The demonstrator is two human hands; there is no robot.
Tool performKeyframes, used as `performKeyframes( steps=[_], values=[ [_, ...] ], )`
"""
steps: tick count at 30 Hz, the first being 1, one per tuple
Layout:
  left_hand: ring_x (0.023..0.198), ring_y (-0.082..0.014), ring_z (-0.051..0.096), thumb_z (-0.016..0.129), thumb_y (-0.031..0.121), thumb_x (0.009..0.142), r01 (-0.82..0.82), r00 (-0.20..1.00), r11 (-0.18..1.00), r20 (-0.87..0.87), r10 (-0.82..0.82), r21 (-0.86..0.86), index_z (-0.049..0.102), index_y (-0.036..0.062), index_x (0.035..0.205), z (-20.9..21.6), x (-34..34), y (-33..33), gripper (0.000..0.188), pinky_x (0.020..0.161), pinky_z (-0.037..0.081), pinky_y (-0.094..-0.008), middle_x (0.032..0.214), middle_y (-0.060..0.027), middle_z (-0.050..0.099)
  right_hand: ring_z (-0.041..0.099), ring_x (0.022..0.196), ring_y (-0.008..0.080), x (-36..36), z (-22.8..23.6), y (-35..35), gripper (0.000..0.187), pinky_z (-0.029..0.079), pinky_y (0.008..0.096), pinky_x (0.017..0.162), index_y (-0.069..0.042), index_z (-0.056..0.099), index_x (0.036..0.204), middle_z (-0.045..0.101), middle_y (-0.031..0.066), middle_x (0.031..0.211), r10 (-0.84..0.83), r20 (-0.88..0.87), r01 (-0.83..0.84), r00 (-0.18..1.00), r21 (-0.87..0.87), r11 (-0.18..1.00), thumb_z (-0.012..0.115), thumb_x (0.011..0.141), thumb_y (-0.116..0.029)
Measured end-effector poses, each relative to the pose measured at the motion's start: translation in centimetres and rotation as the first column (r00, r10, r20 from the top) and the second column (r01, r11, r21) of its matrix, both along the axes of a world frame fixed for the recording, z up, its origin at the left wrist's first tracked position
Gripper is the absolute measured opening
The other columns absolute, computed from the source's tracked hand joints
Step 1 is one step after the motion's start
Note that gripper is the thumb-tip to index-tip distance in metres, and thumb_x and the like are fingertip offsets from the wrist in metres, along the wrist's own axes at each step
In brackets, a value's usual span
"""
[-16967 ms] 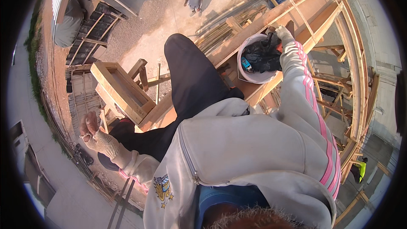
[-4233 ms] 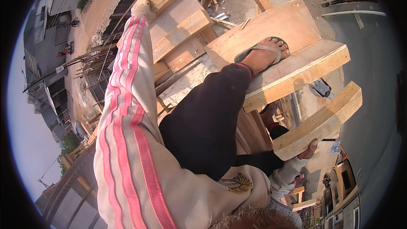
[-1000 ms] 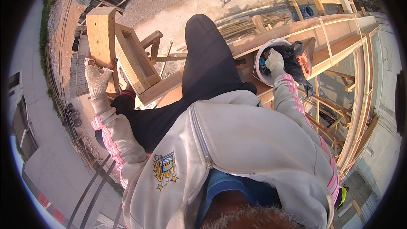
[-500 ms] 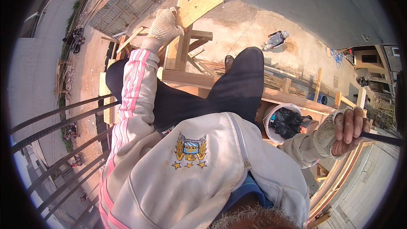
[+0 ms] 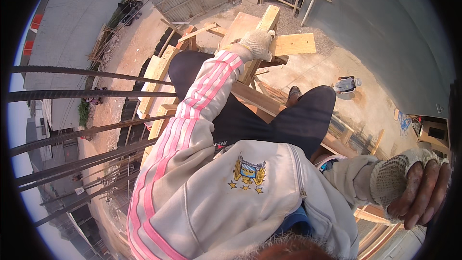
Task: The person assembles a wooden structure by hammering nails into wooden planks and sawing a plank to size. They use a hammer and a hand saw to join and cut the wood pieces.
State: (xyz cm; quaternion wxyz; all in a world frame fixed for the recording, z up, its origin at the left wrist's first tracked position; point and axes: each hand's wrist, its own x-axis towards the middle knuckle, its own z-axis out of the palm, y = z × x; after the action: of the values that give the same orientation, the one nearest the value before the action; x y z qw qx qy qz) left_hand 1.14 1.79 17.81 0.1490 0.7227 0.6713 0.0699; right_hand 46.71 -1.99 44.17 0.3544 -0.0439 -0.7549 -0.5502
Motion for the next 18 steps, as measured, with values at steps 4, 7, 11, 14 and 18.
performKeyframes(
  steps=[4,7,11,14,18],
  values=[
    [0.1,-0.0415,0.068,0.084,0.026,0.063,-0.006,1.0,0.999,0.011,0.006,0.033,0.061,0.0013,0.111,-0.6,-0.1,0.0,0.059,0.087,0.054,-0.0458,0.101,-0.0226,0.07,0.076,0.081,0.0303,-4.8,-1.3,-2.5,0.014,0.061,0.0337,0.071,-0.004,0.069,0.088,0.075,0.0166,0.087,0.55,-0.821,-0.798,0.154,-0.432,-0.421,0.065,0.098,-0.013],
    [0.101,-0.0423,0.068,0.083,0.022,0.064,0.013,0.999,0.998,-0.039,-0.011,0.056,0.06,0.0009,0.114,-1.4,0.7,1.0,0.059,0.087,0.054,-0.046,0.106,-0.0234,0.069,0.074,0.083,0.0294,-5.0,-0.5,-3.1,0.015,0.06,0.0345,0.072,-0.004,0.068,0.093,0.074,0.0166,0.089,0.474,-0.878,-0.732,0.066,-0.365,-0.574,0.064,0.098,-0.017],
    [0.105,-0.0421,0.068,0.083,0.021,0.065,-0.001,1.0,1.0,-0.02,0.001,-0.01,0.059,0.0007,0.117,-1.4,1.4,1.5,0.061,0.089,0.054,-0.0468,0.109,-0.0243,0.069,0.073,0.085,0.0282,-5.2,-0.3,-3.5,0.02,0.059,0.0356,0.074,-0.003,0.067,0.1,0.074,0.0166,0.093,0.429,-0.896,-0.725,0.114,-0.37,-0.581,0.064,0.099,-0.023],
    [0.106,-0.0421,0.068,0.084,0.022,0.065,0.015,1.0,0.998,-0.022,-0.017,-0.054,0.058,-0.0001,0.117,0.4,1.8,0.8,0.063,0.091,0.054,-0.0473,0.11,-0.0248,0.069,0.071,0.086,0.0272,-5.4,-0.4,-3.7,0.025,0.058,0.0364,0.075,-0.003,0.066,0.105,0.073,0.0166,0.095,0.402,-0.901,-0.726,0.161,-0.384,-0.571,0.064,0.099,-0.027],
    [0.106,-0.0422,0.067,0.084,0.022,0.064,0.05,0.997,0.997,-0.055,-0.053,-0.054,0.059,-0.0001,0.114,-0.9,0.7,0.8,0.061,0.09,0.054,-0.047,0.109,-0.0249,0.069,0.07,0.088,0.026,-5.8,-0.2,-4.2,0.032,0.057,0.0375,0.077,-0.002,0.065,0.112,0.072,0.0166,0.099,0.366,-0.917,-0.676,0.159,-0.371,-0.637,0.063,0.1,-0.032]
  ],
)
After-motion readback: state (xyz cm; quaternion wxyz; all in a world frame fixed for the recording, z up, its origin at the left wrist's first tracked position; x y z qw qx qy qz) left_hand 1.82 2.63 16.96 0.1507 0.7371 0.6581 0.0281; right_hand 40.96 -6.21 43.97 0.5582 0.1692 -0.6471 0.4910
